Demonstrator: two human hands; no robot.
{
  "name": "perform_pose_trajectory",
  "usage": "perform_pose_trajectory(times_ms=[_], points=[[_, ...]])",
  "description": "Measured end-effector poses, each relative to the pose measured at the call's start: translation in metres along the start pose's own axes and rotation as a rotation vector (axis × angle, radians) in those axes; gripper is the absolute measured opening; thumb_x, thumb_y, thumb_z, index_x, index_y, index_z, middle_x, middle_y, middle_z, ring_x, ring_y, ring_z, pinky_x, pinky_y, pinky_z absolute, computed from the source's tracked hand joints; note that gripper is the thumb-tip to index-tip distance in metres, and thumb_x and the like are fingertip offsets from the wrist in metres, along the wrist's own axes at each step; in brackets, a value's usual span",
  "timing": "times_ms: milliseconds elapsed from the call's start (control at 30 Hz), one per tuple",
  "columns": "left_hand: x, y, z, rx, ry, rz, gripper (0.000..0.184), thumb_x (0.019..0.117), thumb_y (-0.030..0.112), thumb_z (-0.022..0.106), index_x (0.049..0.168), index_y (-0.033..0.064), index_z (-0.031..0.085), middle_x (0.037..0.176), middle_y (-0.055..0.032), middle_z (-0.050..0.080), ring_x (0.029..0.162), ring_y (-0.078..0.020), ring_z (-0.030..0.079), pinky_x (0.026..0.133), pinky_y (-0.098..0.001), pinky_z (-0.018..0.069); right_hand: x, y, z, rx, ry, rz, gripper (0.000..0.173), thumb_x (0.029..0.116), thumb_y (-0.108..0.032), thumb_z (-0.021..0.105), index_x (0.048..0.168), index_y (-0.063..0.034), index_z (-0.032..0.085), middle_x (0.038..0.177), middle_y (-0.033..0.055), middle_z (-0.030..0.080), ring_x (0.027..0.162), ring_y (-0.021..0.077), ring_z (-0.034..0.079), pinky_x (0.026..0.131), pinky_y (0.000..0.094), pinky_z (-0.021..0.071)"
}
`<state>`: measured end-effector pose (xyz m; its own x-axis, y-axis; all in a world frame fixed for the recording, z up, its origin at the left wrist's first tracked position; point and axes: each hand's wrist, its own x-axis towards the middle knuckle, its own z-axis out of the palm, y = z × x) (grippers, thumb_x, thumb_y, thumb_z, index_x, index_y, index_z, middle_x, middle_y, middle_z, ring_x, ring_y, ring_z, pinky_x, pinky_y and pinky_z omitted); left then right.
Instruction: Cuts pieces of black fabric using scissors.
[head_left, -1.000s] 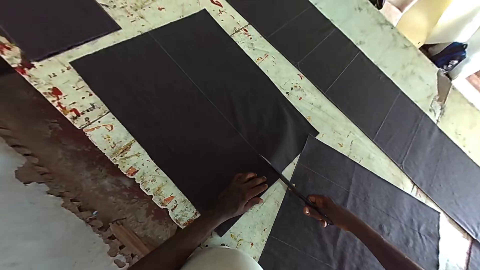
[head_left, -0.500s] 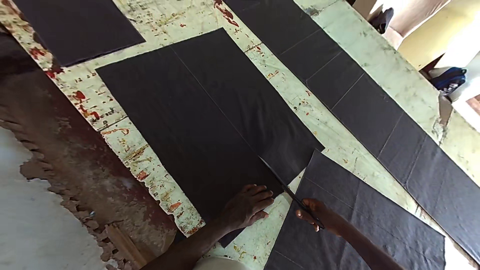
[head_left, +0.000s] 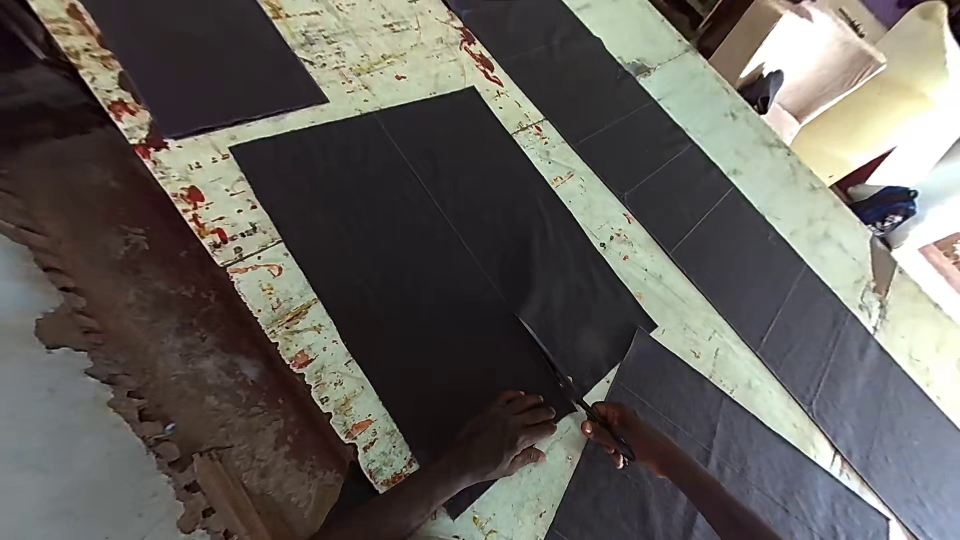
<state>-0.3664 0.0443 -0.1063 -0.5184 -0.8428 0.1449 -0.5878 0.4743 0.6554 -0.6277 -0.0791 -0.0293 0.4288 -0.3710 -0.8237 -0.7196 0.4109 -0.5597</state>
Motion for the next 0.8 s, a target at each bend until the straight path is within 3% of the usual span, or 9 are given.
perform_pose_trajectory(times_ms=[100,233,400,567,667,733,800], points=[[0.000,-0.002,0.000,-0.005,-0.001,0.000,0.048,0.1072,0.051,0.040,0.139,0.0210,0.060,0.153,0.0042,0.051,0.149,-0.0185,0.037,0.123,-0.0461,0.0262,0.002,-0.009,0.000,0.003,-0.023,0.003,0.053,0.0850,-0.059,0.076,0.096,-0.0128,0.053,0.067,-0.0026,0.053,0.051,0.0101,0.056,0.051,0.0260,0.0528],[-0.001,-0.001,0.000,-0.001,-0.008,0.008,0.050,0.1073,0.052,0.039,0.140,0.0203,0.060,0.154,0.0038,0.052,0.149,-0.0188,0.037,0.123,-0.0458,0.0258,0.008,-0.043,0.002,-0.013,-0.049,0.004,0.043,0.0939,-0.052,0.069,0.100,-0.0120,0.054,0.070,-0.0032,0.053,0.056,0.0081,0.056,0.056,0.0233,0.0530],[-0.002,-0.001,0.001,0.004,0.032,0.030,0.046,0.1062,0.050,0.045,0.136,0.0204,0.064,0.152,0.0030,0.054,0.148,-0.0197,0.039,0.122,-0.0458,0.0281,0.025,-0.034,0.004,0.016,-0.007,-0.022,0.045,0.0888,-0.052,0.075,0.097,-0.0126,0.054,0.064,-0.0035,0.050,0.048,0.0097,0.053,0.048,0.0268,0.0511],[0.000,-0.002,0.004,0.014,0.035,0.012,0.047,0.1063,0.051,0.043,0.138,0.0218,0.063,0.150,0.0051,0.055,0.147,-0.0179,0.040,0.121,-0.0443,0.0287,0.018,-0.046,0.001,0.021,-0.080,0.024,0.045,0.0919,-0.052,0.072,0.099,-0.0115,0.054,0.064,-0.0010,0.053,0.050,0.0129,0.057,0.051,0.0296,0.0544],[0.010,0.006,0.001,-0.015,-0.007,0.017,0.049,0.1060,0.049,0.046,0.142,0.0175,0.058,0.151,-0.0011,0.054,0.145,-0.0231,0.042,0.118,-0.0474,0.0331,0.007,-0.062,-0.003,0.012,-0.106,0.062,0.048,0.0908,-0.056,0.072,0.098,-0.0116,0.055,0.063,0.0000,0.053,0.049,0.0142,0.058,0.050,0.0309,0.0556],[0.026,0.011,-0.001,-0.023,-0.031,0.049,0.054,0.1054,0.046,0.049,0.149,0.0131,0.051,0.159,-0.0059,0.044,0.151,-0.0239,0.034,0.122,-0.0464,0.0283,-0.001,-0.075,-0.004,-0.007,-0.103,0.086,0.050,0.0892,-0.059,0.072,0.098,-0.0119,0.055,0.062,-0.0001,0.054,0.049,0.0139,0.058,0.050,0.0306,0.0556],[0.043,0.012,0.002,0.000,-0.019,0.042,0.066,0.1020,0.049,0.055,0.153,0.0073,0.045,0.162,-0.0118,0.039,0.155,-0.0260,0.025,0.128,-0.0461,0.0152,-0.004,-0.080,-0.004,-0.015,-0.098,0.094,0.051,0.0885,-0.059,0.073,0.098,-0.0122,0.056,0.062,-0.0007,0.054,0.049,0.0134,0.058,0.050,0.0302,0.0556]])
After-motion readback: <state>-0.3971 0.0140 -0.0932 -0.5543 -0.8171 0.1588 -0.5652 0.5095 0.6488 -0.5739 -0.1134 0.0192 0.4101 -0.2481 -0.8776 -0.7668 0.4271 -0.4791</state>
